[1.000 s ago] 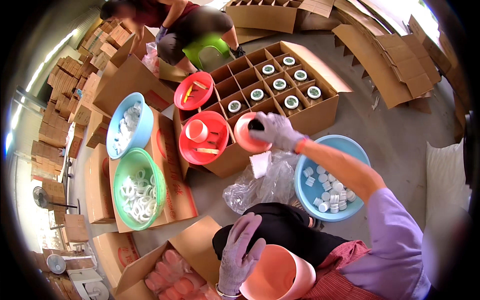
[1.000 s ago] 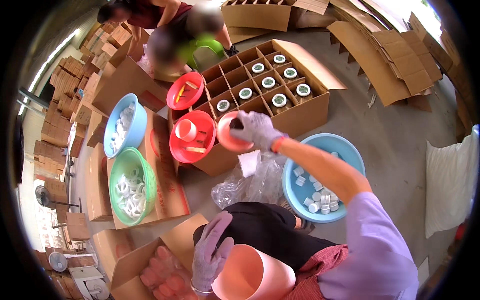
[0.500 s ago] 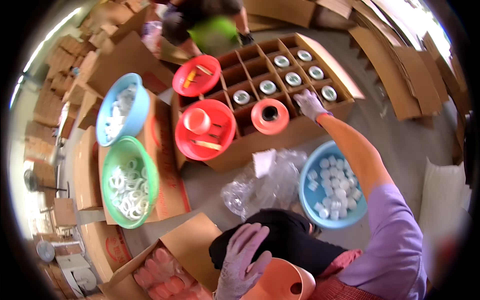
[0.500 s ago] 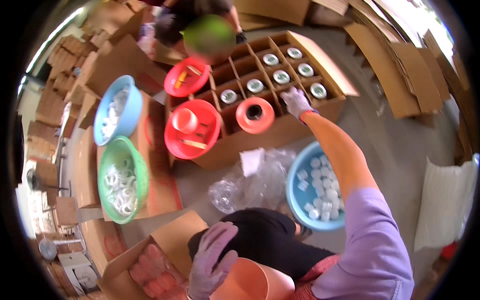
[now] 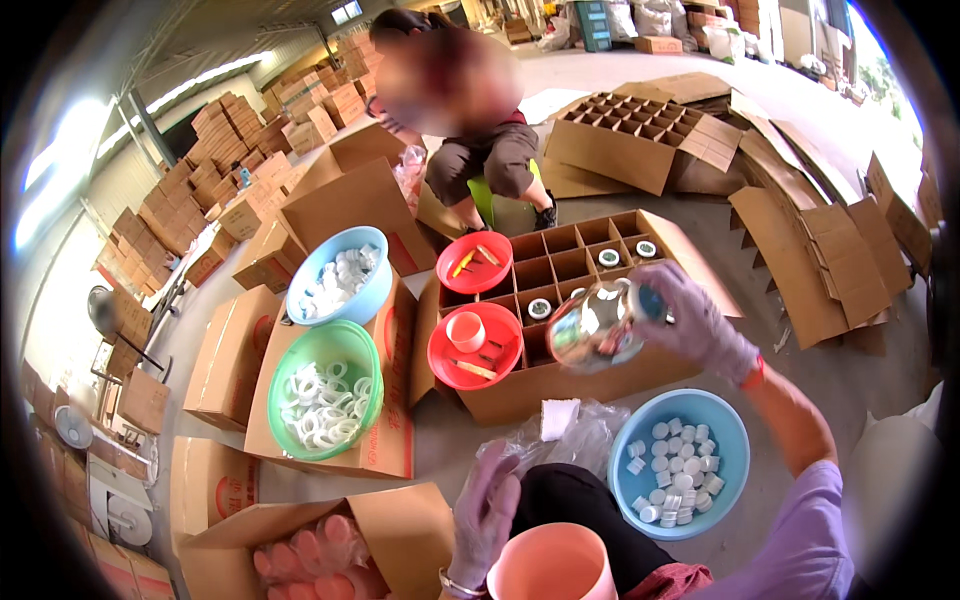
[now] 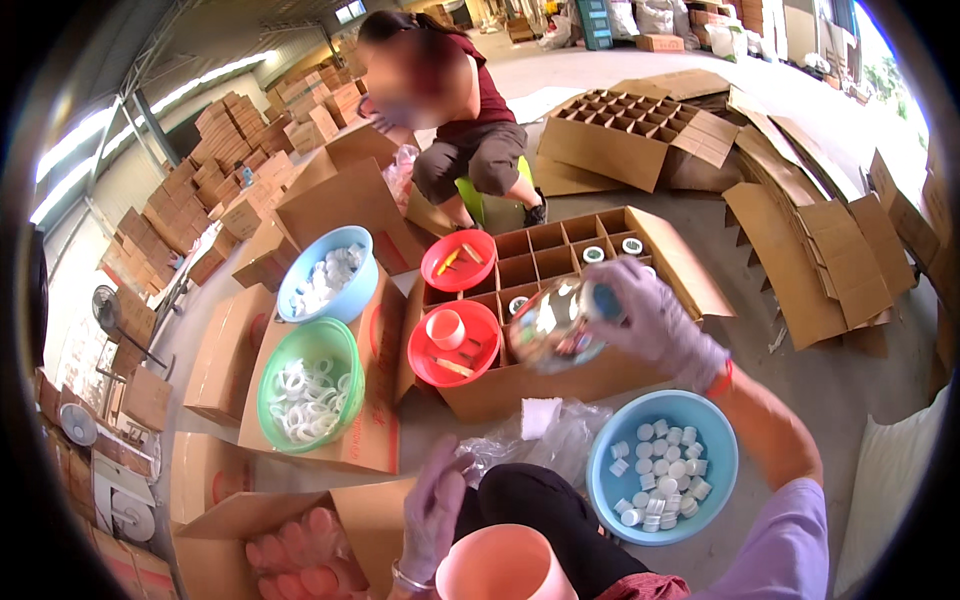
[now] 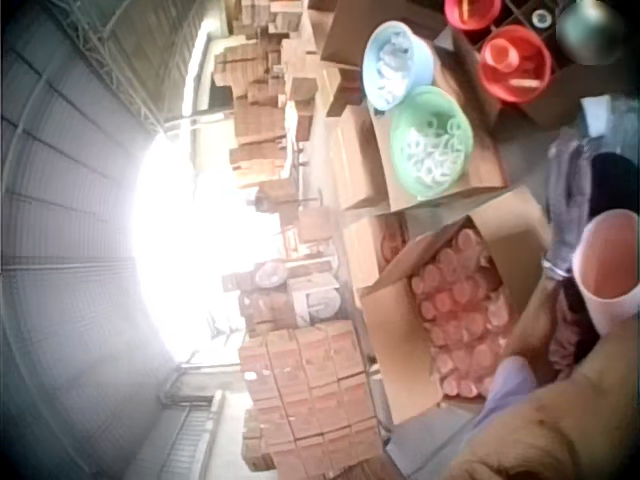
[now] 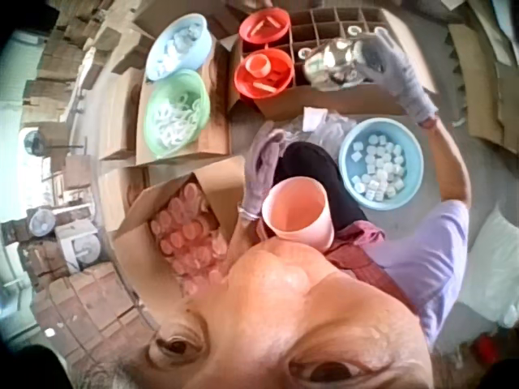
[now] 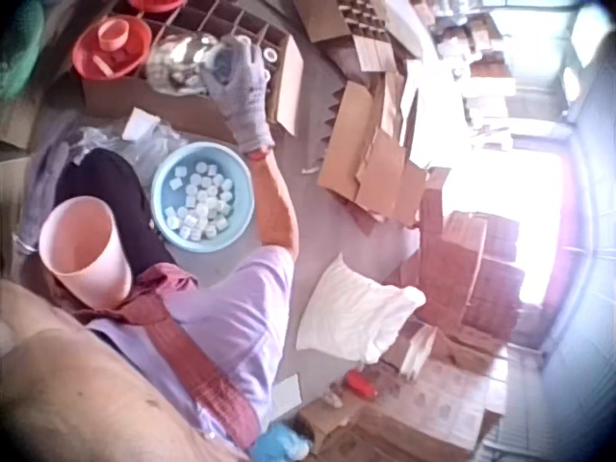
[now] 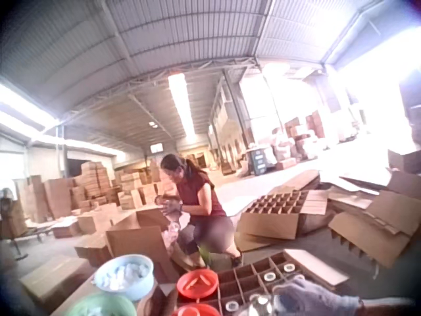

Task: The person sits on the floor and repeatedly fills pink plastic containers with a white substance from a bowl using a scoop. They then place the filled containers into a cardboard box.

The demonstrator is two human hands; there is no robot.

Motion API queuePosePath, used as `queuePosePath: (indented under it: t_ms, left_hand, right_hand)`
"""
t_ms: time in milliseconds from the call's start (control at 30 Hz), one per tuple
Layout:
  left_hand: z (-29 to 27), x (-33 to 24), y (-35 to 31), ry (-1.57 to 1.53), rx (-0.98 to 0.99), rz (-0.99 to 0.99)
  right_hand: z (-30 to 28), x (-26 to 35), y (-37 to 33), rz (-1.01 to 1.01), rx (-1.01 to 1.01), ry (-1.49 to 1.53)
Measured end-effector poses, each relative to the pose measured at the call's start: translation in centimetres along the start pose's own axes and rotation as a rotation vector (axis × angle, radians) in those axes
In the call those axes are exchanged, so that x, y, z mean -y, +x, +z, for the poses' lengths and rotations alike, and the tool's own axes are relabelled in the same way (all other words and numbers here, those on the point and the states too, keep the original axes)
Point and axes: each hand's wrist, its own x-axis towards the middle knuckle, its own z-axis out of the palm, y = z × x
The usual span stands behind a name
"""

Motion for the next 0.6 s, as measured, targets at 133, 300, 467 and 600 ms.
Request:
queuePosePath:
  t_ms: [133,300,467,600]
  left_hand:
    - [-0.2,-0.4,1.5,-0.682,0.21,-0.323]
    - [0.8,-2.7,-0.6,-0.831,0.288,-0.378]
    - [-1.7,-0.9,-1.7,-1.017,0.345,-0.26]
    - [-3.8,0.4,-1.1,-0.794,0.067,-0.18]
  right_hand:
    - [-0.7,8.8,-2.1,-0.122,0.122,0.244]
    - [2.4,12.2,-4.9,-0.387,-0.123,0.117]
    - [7.2,14.7,-8.1,-0.165,-0.125,0.865]
    - [7.9,15.4,-9.6,-0.121,0.007,0.709]
